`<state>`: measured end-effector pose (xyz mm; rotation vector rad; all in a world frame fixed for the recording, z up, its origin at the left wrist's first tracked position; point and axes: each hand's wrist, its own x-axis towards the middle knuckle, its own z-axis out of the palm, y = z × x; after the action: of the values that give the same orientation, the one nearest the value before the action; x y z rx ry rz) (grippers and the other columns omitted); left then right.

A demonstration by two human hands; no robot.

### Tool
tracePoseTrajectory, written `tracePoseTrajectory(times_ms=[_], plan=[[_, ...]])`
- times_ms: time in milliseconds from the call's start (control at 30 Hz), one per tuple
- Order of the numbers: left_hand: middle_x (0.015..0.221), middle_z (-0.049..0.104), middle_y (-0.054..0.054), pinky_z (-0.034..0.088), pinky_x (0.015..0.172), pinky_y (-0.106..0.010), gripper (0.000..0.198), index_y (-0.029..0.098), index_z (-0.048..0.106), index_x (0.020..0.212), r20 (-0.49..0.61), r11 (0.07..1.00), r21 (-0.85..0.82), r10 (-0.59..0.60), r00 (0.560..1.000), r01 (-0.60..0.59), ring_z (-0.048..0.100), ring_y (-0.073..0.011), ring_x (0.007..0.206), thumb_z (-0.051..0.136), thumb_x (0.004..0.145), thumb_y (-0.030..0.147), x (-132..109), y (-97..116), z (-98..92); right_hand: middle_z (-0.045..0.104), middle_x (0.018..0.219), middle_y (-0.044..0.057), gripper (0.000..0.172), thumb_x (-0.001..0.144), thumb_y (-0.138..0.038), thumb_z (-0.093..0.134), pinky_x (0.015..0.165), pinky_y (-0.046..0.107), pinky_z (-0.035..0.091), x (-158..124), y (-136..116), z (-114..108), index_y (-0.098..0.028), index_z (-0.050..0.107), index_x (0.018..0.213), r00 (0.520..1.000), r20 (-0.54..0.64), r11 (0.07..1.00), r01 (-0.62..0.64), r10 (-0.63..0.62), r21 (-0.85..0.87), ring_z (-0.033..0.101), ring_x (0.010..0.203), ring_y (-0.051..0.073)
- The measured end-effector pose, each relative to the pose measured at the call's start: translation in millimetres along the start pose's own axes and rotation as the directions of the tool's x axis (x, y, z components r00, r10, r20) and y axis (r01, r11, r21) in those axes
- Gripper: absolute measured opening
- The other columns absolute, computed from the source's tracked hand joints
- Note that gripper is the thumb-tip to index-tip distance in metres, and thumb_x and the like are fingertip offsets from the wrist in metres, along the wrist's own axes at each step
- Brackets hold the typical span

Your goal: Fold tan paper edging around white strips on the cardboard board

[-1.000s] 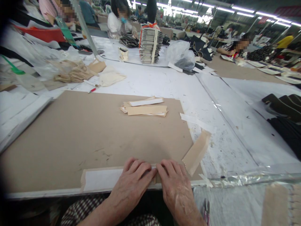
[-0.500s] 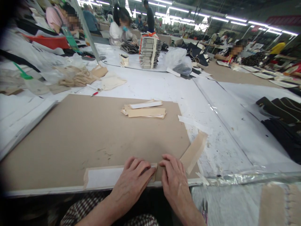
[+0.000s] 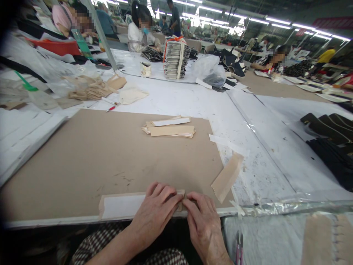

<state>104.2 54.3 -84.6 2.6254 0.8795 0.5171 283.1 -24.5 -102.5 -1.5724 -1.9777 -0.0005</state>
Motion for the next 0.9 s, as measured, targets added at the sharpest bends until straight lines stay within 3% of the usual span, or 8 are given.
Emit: tracePoseTrajectory(times_ms=[600,900], plan=[[0.108,0.061,-0.002,0.03,0.099,-0.046,0.021,0.023,0.052,0.118,0.009,0.995,-0.06,-0.074,0.997,0.075,0.048,-0.0234,0.101,0.048,0.098,0.02,2.4,3.2,-4.8,0.062,0.111,0.008,0.033,0.094,-0.005,0.038,0.092,0.04,0.037,-3.8,-9.1,3.4,-0.015,0.061,0.116,0.996,0.022,0.985,0.084,-0.081,-0.153,0.05,0.105,0.024],[0.114,0.061,-0.003,0.03,0.1,-0.047,0.033,0.022,0.046,0.123,-0.006,0.986,-0.115,-0.12,0.993,0.119,0.05,-0.0246,0.104,0.058,0.092,0.017,4.5,2.6,-4.0,0.061,0.111,0.007,0.034,0.09,0.0,0.044,0.092,0.037,0.042,-6.2,-3.9,0.4,-0.018,0.057,0.116,0.999,-0.022,0.999,0.045,-0.045,-0.008,0.052,0.106,0.021]])
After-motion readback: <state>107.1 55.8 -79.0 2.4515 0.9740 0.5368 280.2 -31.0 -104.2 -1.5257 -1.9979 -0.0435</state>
